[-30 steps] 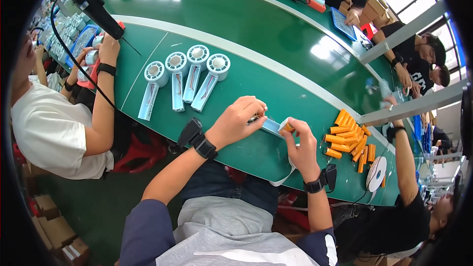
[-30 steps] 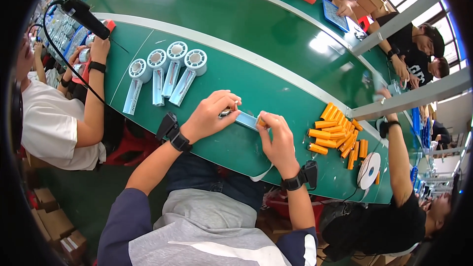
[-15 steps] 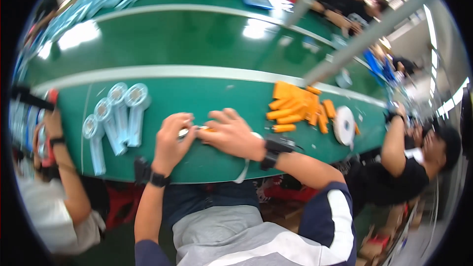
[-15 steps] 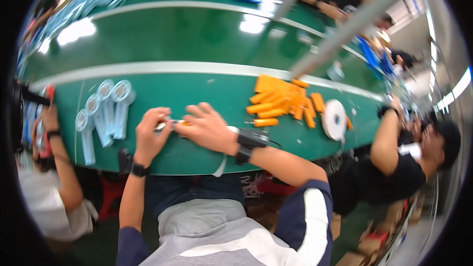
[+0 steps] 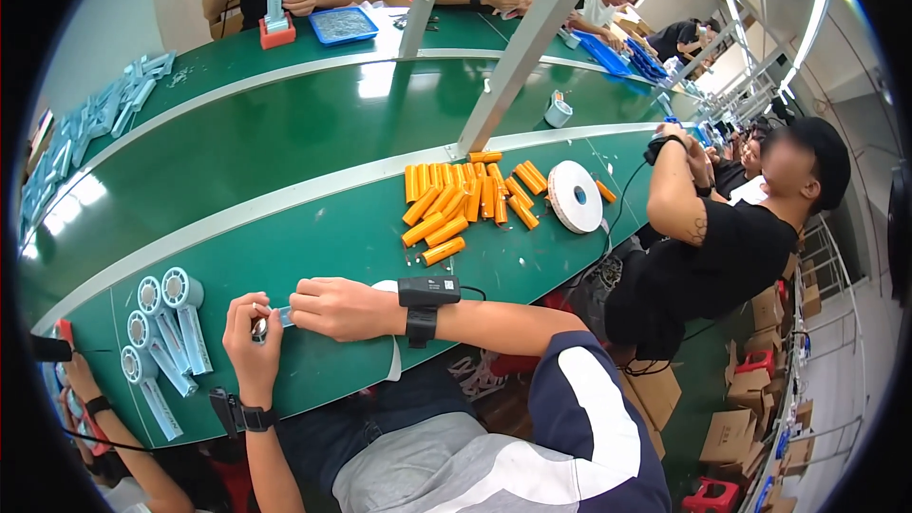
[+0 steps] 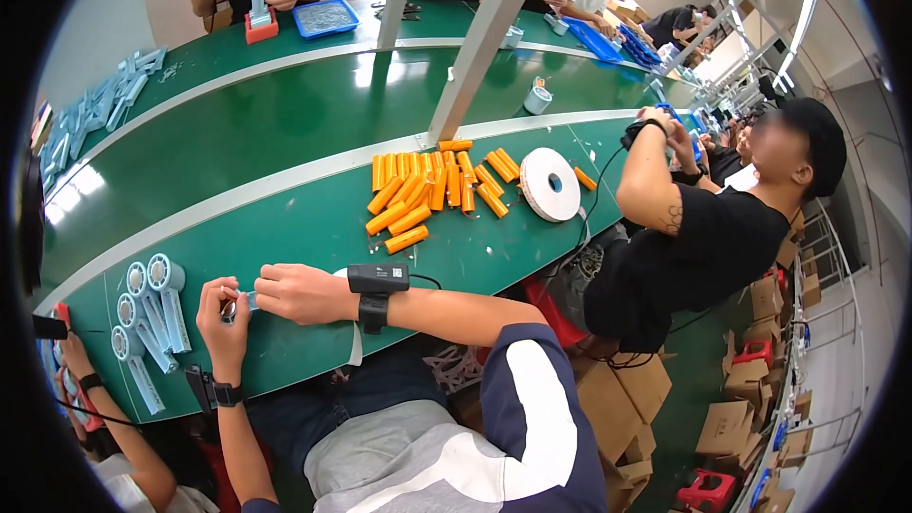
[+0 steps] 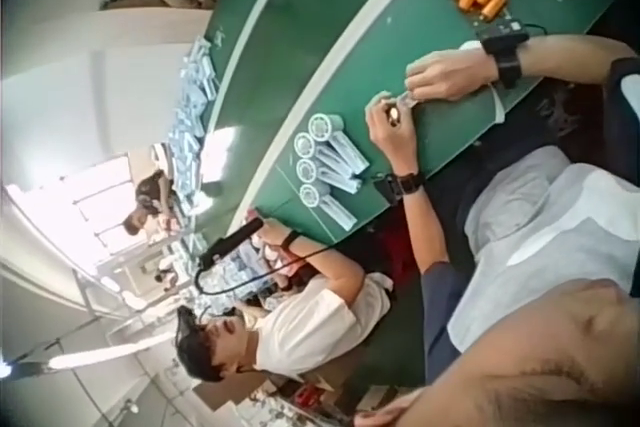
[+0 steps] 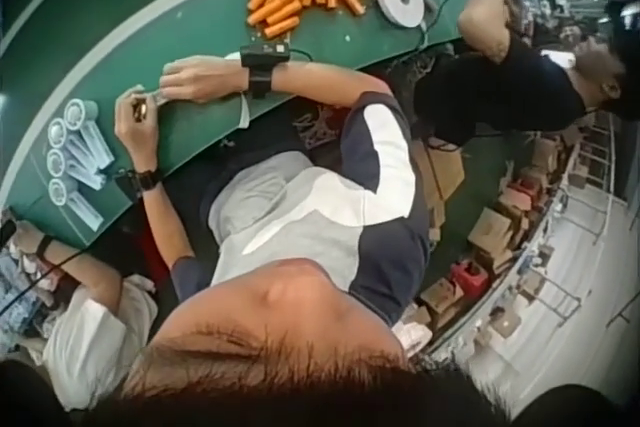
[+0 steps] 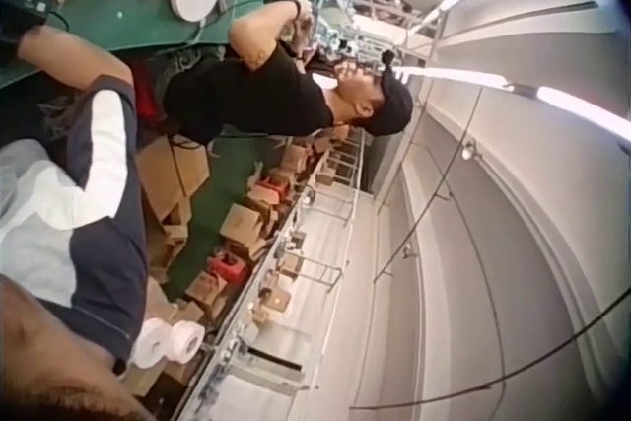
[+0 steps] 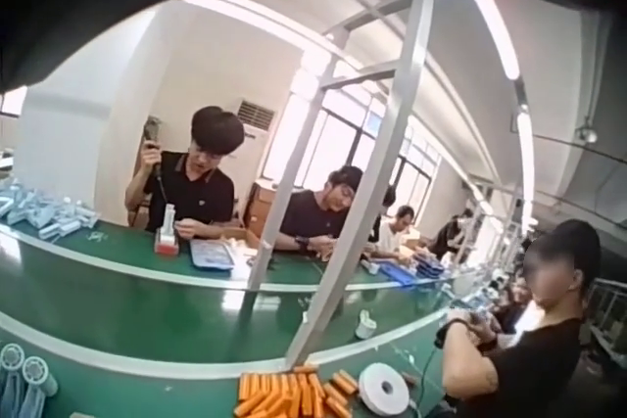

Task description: The person applies tape to batteries by hand and places them into fan housings, eventually emptying a box of batteries onto the table to continue the process.

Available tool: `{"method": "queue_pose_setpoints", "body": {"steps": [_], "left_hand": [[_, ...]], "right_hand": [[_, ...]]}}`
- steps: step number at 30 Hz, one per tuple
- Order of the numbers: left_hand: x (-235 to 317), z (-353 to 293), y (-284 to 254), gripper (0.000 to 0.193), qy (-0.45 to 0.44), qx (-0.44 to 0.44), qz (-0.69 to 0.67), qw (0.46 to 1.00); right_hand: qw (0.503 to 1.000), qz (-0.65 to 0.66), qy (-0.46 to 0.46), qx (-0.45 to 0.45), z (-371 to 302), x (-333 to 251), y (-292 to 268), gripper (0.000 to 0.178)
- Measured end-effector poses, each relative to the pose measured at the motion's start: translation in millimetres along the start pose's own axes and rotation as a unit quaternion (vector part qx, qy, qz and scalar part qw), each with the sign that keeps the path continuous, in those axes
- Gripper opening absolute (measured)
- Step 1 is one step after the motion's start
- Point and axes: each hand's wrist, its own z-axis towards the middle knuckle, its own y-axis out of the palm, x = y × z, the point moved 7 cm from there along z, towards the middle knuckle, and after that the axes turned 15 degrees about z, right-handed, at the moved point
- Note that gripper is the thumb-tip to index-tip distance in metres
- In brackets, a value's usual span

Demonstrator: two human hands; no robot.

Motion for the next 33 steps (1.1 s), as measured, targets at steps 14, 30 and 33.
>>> {"method": "queue_pose_setpoints", "body": {"steps": [14,30,33], "left_hand": [[12.4,12.2,5.9,0.015,0.045,0.013,0.035,0.998],[3.1,9.0,-7.0,0.017,0.029,0.048,0.019,0.998],[1.2,6.5,-7.5,0.017,0.029,0.034,0.027,0.999]], "right_hand": [[0.988,0.135,0.043,0.064,-25.1,10.3,-50.0,0.024],[0.98,-0.017,0.127,-0.155,24.9,13.8,4.8,0.016],[0.983,-0.038,0.102,-0.151,29.8,7.8,6.8,0.018]]}}
